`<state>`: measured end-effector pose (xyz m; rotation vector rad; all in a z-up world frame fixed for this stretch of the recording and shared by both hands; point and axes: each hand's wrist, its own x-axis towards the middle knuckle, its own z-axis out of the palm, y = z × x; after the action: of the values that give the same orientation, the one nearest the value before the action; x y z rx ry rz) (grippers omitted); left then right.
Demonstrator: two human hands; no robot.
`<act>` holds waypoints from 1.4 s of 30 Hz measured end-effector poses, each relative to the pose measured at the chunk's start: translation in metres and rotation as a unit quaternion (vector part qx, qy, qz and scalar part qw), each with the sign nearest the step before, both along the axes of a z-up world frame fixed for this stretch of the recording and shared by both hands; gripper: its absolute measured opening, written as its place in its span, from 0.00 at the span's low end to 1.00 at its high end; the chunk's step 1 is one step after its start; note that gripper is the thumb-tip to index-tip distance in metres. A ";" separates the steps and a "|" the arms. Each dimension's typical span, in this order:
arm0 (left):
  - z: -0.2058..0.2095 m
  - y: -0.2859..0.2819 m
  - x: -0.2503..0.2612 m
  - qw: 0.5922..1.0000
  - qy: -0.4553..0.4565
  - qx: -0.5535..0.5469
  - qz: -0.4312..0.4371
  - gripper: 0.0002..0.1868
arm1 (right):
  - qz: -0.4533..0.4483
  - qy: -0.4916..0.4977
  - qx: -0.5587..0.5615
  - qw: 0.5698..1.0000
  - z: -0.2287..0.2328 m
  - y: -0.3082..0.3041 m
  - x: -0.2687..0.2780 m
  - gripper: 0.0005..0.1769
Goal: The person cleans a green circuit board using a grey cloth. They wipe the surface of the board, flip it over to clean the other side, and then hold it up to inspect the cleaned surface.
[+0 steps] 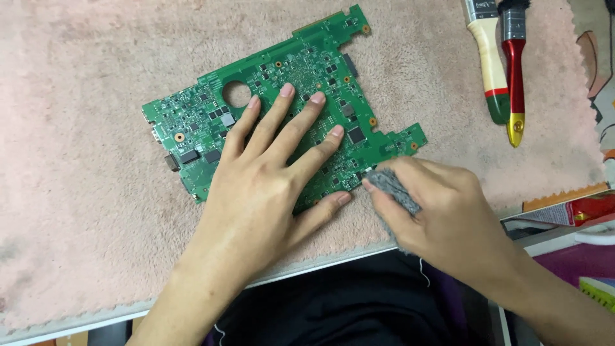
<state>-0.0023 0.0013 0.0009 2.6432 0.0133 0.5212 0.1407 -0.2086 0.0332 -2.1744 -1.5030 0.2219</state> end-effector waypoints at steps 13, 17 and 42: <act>0.000 0.000 0.000 1.000 0.000 0.005 -0.002 0.34 | 0.002 -0.035 0.020 0.999 0.008 -0.008 0.010 0.06; 0.004 0.000 0.002 1.000 0.011 0.000 -0.004 0.34 | -0.076 -0.074 0.035 0.994 0.030 -0.009 0.023 0.09; 0.002 0.001 0.001 1.000 0.002 -0.003 -0.001 0.35 | -0.045 -0.021 0.054 0.997 -0.007 -0.002 -0.003 0.05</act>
<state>-0.0017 0.0021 0.0027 2.6390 0.0134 0.5136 0.1373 -0.2111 0.0264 -2.1676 -1.4015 0.0628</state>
